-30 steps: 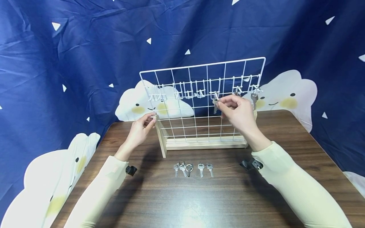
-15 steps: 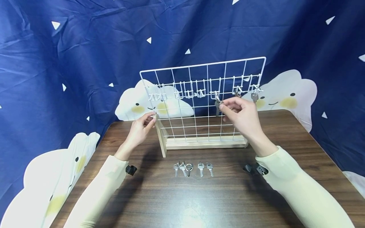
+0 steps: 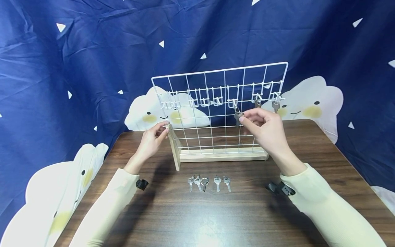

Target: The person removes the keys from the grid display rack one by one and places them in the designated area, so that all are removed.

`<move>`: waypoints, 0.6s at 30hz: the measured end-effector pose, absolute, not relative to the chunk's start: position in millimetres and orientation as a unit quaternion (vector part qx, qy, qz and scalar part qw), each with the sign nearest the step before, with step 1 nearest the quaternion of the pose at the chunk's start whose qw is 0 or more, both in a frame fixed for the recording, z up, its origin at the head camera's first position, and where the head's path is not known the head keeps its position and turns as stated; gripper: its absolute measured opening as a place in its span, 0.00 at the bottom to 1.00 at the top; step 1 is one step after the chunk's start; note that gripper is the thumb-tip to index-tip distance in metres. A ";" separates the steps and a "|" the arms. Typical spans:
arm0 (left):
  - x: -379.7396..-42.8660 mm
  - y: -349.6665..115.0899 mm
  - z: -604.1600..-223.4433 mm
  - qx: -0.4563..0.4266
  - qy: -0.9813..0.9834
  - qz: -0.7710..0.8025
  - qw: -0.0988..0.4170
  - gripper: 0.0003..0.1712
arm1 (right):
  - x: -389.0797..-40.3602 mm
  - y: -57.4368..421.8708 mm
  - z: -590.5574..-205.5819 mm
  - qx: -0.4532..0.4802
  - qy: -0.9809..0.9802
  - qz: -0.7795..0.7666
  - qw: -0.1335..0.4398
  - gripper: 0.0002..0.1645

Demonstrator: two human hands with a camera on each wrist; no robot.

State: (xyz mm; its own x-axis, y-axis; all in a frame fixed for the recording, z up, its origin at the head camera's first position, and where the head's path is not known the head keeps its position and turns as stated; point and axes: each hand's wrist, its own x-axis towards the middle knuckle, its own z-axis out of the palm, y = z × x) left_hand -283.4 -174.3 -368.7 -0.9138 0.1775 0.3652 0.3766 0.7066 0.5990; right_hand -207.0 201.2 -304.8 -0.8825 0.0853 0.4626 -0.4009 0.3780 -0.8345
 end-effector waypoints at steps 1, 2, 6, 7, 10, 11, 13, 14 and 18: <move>-283.4 -174.4 -368.6 -0.152 -0.913 -0.351 0.142 0.24 | -206.1 201.4 -304.8 0.100 -0.799 0.550 0.222 0.08; -283.2 -174.3 -368.5 -0.151 -0.913 -0.352 0.141 0.24 | -205.1 201.6 -304.5 0.101 -0.799 0.550 0.223 0.08; -282.9 -174.4 -368.8 -0.151 -0.913 -0.352 0.141 0.24 | -201.8 202.5 -303.9 0.109 -0.795 0.553 0.226 0.08; -282.8 -174.4 -368.9 -0.152 -0.913 -0.352 0.141 0.24 | -201.0 202.8 -303.8 0.111 -0.794 0.553 0.227 0.08; -282.7 -174.2 -369.0 -0.152 -0.913 -0.352 0.140 0.24 | -198.8 203.9 -304.2 0.115 -0.797 0.545 0.233 0.06; -282.7 -174.2 -369.0 -0.152 -0.913 -0.352 0.140 0.24 | -198.2 204.2 -304.4 0.116 -0.799 0.541 0.234 0.06; -282.9 -174.3 -369.1 -0.153 -0.912 -0.353 0.141 0.24 | -197.1 204.8 -304.9 0.116 -0.804 0.533 0.236 0.06; -283.0 -174.2 -369.1 -0.152 -0.912 -0.353 0.141 0.24 | -196.6 205.0 -305.2 0.117 -0.805 0.531 0.236 0.05; -283.2 -174.6 -369.3 -0.153 -0.912 -0.352 0.144 0.24 | -194.7 206.6 -307.3 0.117 -0.812 0.522 0.232 0.05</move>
State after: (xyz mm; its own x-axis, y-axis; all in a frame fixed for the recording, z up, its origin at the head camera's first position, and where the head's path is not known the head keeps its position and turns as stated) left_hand -283.2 -174.6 -369.3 -0.9121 0.1777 0.3694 0.3797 0.7056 0.5983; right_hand -194.7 206.6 -307.3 -0.8651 0.0526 0.4988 -0.4319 0.4272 -0.7943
